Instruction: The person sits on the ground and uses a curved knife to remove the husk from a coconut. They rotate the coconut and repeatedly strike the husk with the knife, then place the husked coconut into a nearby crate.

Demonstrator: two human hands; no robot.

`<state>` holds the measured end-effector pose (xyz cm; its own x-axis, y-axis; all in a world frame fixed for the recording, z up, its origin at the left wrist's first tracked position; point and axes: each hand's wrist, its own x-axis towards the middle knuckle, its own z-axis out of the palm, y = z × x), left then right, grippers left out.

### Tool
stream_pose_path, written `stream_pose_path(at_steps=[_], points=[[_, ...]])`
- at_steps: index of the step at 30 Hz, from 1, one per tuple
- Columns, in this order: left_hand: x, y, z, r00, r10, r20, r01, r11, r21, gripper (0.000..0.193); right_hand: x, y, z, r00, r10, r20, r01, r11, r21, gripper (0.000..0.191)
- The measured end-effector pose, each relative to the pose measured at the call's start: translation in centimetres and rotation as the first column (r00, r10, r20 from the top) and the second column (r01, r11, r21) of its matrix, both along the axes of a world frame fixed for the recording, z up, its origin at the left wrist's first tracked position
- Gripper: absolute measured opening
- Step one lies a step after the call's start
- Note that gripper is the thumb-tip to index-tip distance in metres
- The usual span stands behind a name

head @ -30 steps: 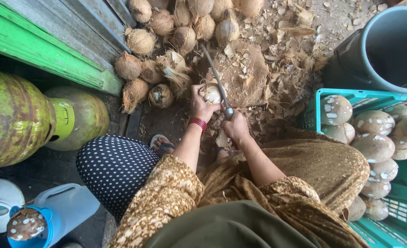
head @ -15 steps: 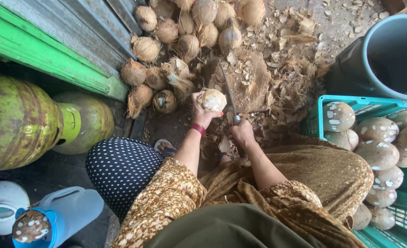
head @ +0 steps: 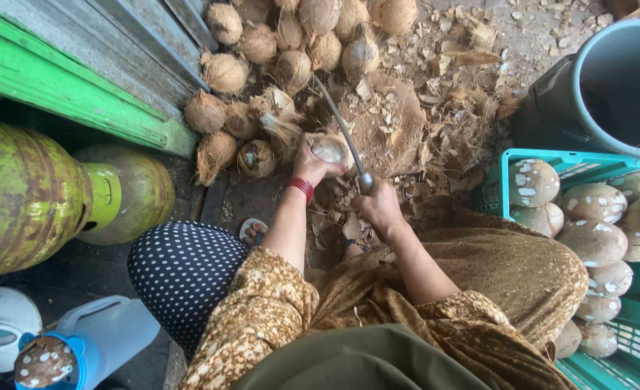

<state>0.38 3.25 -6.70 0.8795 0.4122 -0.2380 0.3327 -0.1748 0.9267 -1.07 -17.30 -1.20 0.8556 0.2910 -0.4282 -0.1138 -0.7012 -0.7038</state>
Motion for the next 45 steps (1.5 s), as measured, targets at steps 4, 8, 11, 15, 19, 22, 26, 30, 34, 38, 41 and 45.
stream_pose_path(at_steps=[4, 8, 11, 15, 19, 22, 26, 30, 34, 38, 41, 45], points=[[0.5, 0.4, -0.2, 0.999, -0.006, 0.042, 0.007, 1.0, -0.019, 0.109, -0.7, 0.8, -0.7, 0.963, 0.031, 0.267, -0.053, 0.996, 0.077, 0.025], [0.5, 0.9, -0.2, 0.998, -0.027, -0.064, 0.02, 0.994, -0.106, 0.116, 0.6, 1.5, -2.3, 0.916, -0.249, -0.315, 0.259, 0.966, -0.01, 0.027], [0.8, 1.1, -0.1, 0.986, -0.065, -0.156, 0.083, 0.99, 0.111, 0.108, 1.2, 0.8, -2.2, 0.966, -0.149, -0.209, 0.165, 0.985, 0.059, 0.02], [1.5, 1.8, -0.2, 0.968, -0.086, -0.236, 0.076, 0.996, -0.051, 0.138, 0.1, 1.0, -0.8, 0.994, -0.093, 0.053, 0.083, 0.983, 0.161, 0.026], [2.4, 2.0, -0.3, 0.932, -0.12, -0.342, 0.14, 0.989, 0.036, 0.155, -0.1, 2.9, 0.5, 0.999, -0.033, 0.033, 0.029, 0.994, 0.101, 0.024], [2.4, 2.2, -0.1, 0.92, -0.139, -0.367, 0.164, 0.986, 0.038, 0.158, 0.3, 3.7, 0.9, 0.979, -0.081, -0.188, 0.093, 0.994, 0.055, 0.022], [1.8, 2.0, -0.1, 0.945, -0.132, -0.299, 0.156, 0.986, 0.059, 0.154, 0.2, 2.8, 1.3, 0.974, -0.044, -0.221, 0.054, 0.998, 0.038, 0.026], [1.2, 1.8, -0.1, 0.985, -0.115, -0.131, 0.119, 0.993, 0.024, 0.122, -0.8, 1.9, 0.7, 0.982, 0.063, 0.178, -0.078, 0.994, 0.075, 0.026], [1.4, 1.8, -0.2, 0.983, -0.091, -0.157, 0.11, 0.987, 0.119, 0.132, -0.3, 2.6, -1.5, 0.988, -0.096, -0.124, 0.114, 0.982, 0.15, 0.026], [1.2, 1.4, -0.4, 0.989, -0.071, -0.126, 0.098, 0.97, 0.224, 0.141, 0.1, 2.4, -2.7, 0.956, -0.127, -0.264, 0.163, 0.979, 0.119, 0.028], [0.1, 0.5, -0.7, 0.998, -0.011, -0.067, 0.01, 1.0, -0.018, 0.097, -0.5, 1.6, -1.4, 0.996, -0.076, -0.05, 0.078, 0.997, 0.029, 0.037], [-1.4, -0.4, -0.6, 0.999, -0.016, 0.036, 0.012, 0.993, 0.115, 0.091, -0.9, 1.3, 2.0, 0.999, 0.001, -0.036, 0.001, 0.997, 0.072, 0.044]])
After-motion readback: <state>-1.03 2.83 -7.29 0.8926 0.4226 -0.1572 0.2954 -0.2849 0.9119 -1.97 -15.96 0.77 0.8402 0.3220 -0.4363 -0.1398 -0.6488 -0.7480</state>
